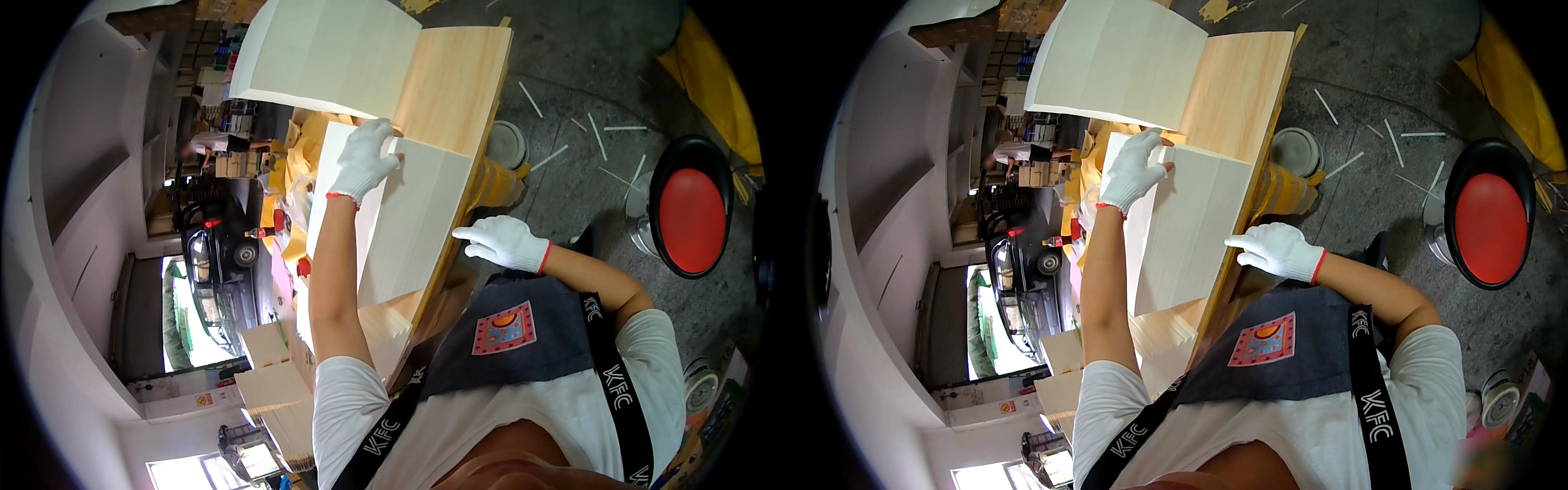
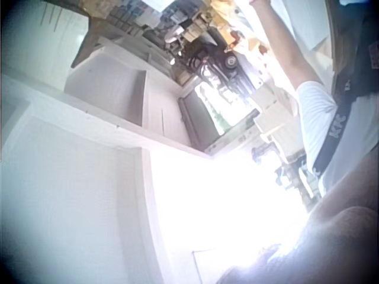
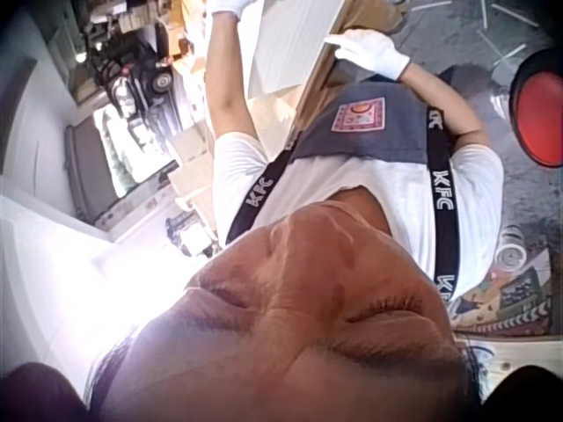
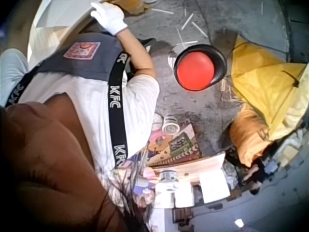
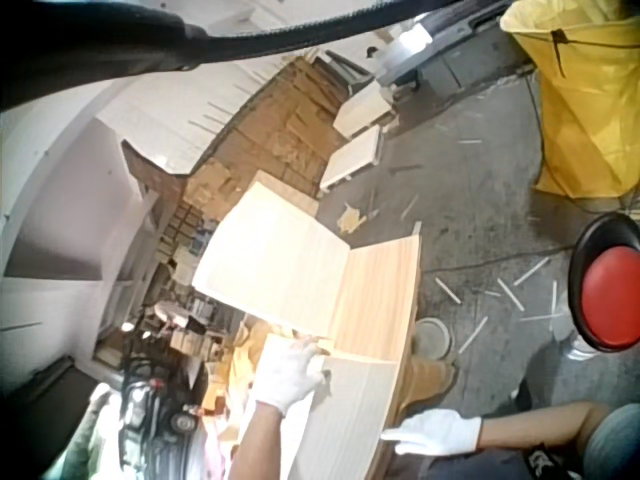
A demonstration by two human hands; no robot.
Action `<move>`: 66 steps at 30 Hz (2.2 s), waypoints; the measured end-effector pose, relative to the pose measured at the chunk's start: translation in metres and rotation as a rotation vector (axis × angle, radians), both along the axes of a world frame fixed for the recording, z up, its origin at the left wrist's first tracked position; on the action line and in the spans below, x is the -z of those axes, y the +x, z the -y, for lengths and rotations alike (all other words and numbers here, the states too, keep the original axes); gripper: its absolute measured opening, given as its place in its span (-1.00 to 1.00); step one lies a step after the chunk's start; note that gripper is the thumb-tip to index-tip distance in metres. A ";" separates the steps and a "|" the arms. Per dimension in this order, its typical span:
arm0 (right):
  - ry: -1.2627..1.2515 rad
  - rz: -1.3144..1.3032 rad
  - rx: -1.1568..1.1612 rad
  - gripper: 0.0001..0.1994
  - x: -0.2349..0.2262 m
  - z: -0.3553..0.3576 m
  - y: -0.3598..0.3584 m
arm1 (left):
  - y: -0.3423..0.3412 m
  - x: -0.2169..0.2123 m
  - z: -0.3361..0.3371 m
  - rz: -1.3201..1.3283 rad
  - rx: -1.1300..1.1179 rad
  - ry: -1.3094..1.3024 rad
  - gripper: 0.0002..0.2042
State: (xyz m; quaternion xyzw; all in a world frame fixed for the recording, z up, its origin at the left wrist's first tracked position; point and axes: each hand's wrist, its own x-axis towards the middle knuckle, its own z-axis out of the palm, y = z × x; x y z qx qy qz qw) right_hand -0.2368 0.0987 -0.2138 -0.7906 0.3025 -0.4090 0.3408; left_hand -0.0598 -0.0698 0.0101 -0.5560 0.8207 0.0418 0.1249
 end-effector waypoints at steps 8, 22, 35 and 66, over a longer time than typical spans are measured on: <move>0.012 0.013 -0.015 -0.58 0.009 0.000 0.000 | 0.008 0.005 -0.001 -0.039 0.022 -0.037 -0.59; 0.027 -0.009 -0.032 -0.58 0.006 -0.002 -0.001 | 0.013 0.012 -0.003 -0.047 0.084 -0.138 -0.56; 0.047 -0.026 -0.051 -0.58 0.002 -0.005 -0.005 | 0.004 0.015 -0.008 -0.032 -0.029 -0.138 -0.57; 0.093 -0.023 -0.081 -0.59 0.004 -0.001 -0.007 | 0.009 0.020 -0.012 -0.097 -0.028 -0.156 -0.60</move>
